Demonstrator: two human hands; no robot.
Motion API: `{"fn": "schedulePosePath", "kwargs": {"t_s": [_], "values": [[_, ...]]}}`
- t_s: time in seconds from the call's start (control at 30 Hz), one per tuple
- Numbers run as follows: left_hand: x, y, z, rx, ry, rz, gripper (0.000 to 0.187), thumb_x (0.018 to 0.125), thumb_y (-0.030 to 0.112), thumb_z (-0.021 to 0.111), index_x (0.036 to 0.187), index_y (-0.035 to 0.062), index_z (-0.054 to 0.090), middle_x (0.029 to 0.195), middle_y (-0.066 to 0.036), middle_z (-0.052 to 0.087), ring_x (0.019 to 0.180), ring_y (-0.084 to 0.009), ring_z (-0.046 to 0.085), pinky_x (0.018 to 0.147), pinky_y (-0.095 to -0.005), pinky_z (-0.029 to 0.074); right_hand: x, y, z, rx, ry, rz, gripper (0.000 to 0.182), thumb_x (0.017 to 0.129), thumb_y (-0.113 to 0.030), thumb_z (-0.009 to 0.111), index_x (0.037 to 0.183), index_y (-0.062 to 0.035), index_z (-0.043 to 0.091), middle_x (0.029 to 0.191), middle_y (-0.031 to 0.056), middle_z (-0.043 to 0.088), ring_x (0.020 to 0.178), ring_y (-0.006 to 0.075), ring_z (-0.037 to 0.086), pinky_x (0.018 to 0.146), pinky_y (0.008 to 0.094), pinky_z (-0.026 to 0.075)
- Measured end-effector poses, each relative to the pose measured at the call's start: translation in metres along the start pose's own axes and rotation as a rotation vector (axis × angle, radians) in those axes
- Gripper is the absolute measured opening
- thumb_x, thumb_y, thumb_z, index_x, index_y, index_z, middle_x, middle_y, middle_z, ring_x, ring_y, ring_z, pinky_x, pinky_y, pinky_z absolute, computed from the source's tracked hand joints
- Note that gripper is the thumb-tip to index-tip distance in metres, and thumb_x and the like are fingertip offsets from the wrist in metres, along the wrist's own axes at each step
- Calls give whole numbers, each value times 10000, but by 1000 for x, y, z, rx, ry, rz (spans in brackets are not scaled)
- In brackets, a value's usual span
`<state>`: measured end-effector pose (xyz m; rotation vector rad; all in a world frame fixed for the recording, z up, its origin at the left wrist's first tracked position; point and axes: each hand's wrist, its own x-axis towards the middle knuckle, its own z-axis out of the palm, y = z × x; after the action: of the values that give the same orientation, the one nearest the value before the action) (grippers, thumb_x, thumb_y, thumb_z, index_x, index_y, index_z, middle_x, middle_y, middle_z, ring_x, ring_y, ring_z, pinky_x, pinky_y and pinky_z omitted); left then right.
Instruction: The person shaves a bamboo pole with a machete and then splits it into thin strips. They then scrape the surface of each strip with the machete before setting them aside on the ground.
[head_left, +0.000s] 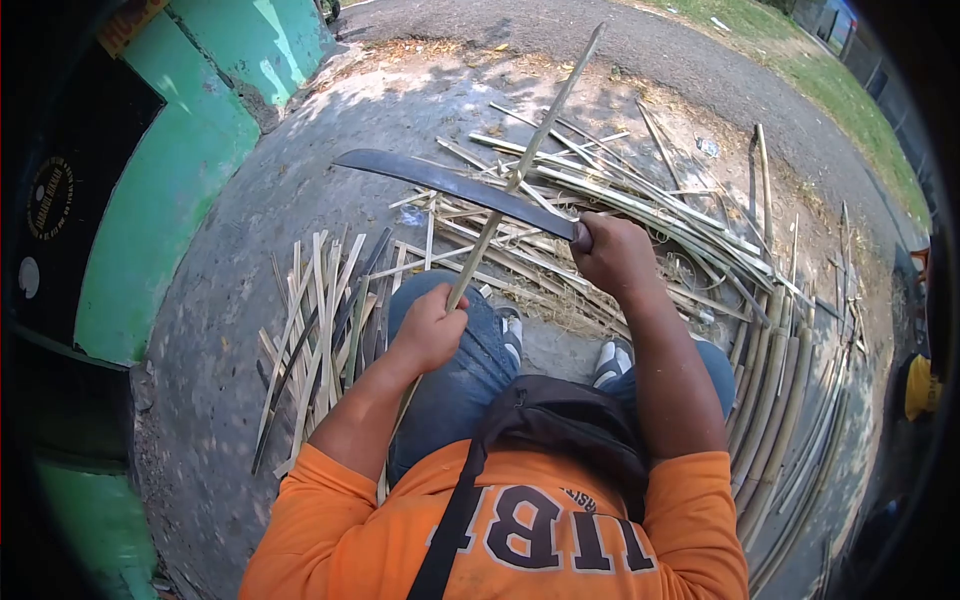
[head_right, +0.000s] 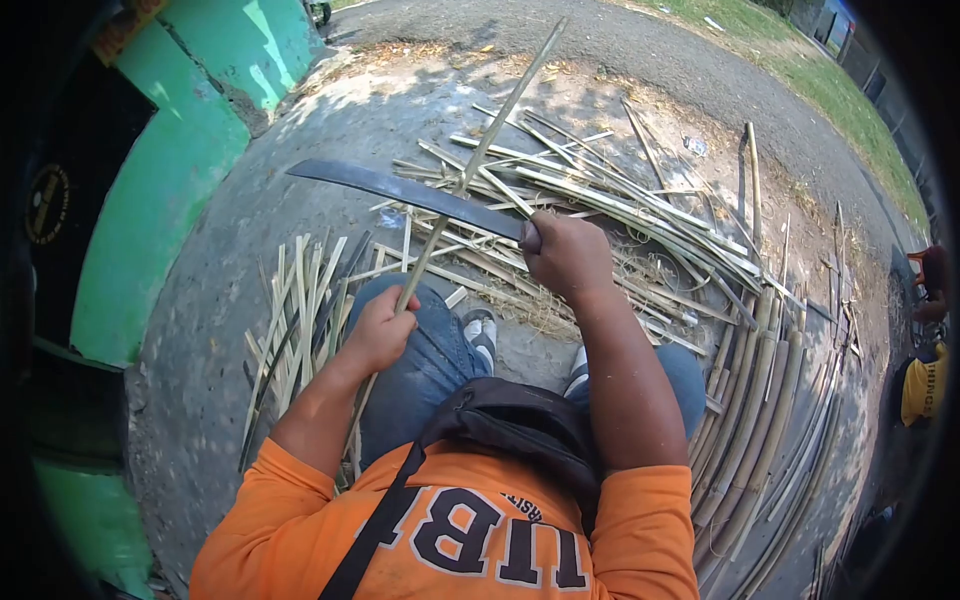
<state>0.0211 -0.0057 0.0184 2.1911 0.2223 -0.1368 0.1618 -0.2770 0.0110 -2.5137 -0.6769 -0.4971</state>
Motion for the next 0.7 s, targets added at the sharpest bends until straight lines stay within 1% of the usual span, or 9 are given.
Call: {"fn": "schedulePosePath", "kwargs": {"t_s": [0.03,0.13,0.2,0.3,0.33,0.43,0.53,0.63,0.7], "values": [[-1,0,2,0,-4,-2,298,871,213,563,1029,-24,650,855,-234,700,820,-388,697,766,-466,532,-2,-9,-3,20,-18,-49,127,844,-233,650,808,-113,669,704,159,674,688,392,680,629,526,533],[-1,-6,7,51,44,76,229,858,153,572,1014,-8,621,767,-127,636,701,-214,611,661,-369,481,-6,-32,-2,-22,-89,-191,101,816,-225,670,788,-128,675,687,117,678,668,373,679,649,491,534],[-2,-5,5,70,38,87,231,856,153,571,1012,-10,619,763,-136,630,699,-224,613,661,-373,481,-4,-30,-2,-37,-82,-193,109,820,-226,676,782,-124,672,693,119,687,674,370,683,667,506,532],[-8,-6,1,68,31,86,227,855,149,572,1008,-12,616,765,-138,629,703,-223,615,659,-372,480,8,16,3,64,114,25,111,848,-214,671,806,-112,679,722,149,690,685,391,677,655,523,537],[-7,-5,0,57,32,91,224,854,147,573,1007,-12,615,766,-136,630,705,-221,616,659,-371,479,11,23,1,46,81,41,119,872,-217,656,829,-109,682,724,168,684,691,401,675,638,524,540],[-5,-2,-3,28,-5,40,289,861,207,576,1021,-23,646,838,-240,687,787,-408,683,754,-470,528,5,20,-3,-32,108,3,140,891,-225,643,831,-102,668,703,177,665,682,407,671,629,530,536],[-5,-5,-2,-17,-15,70,276,862,198,574,1015,-20,643,807,-222,671,757,-377,675,729,-446,521,-1,-1,1,39,100,-49,155,873,-254,662,801,-117,653,698,152,666,654,392,667,611,522,528],[-4,-9,4,26,27,148,216,855,143,591,1007,-10,614,800,-118,640,733,-198,600,677,-349,471,-5,-29,0,6,-73,-196,141,798,-199,708,788,-95,614,704,139,638,715,391,655,633,513,507],[-5,-5,2,55,15,118,214,853,142,593,1004,-8,616,814,-118,646,749,-198,605,686,-349,472,-6,-35,2,71,-49,-207,140,784,-188,707,753,-97,605,704,149,642,713,397,653,632,522,506]]}}
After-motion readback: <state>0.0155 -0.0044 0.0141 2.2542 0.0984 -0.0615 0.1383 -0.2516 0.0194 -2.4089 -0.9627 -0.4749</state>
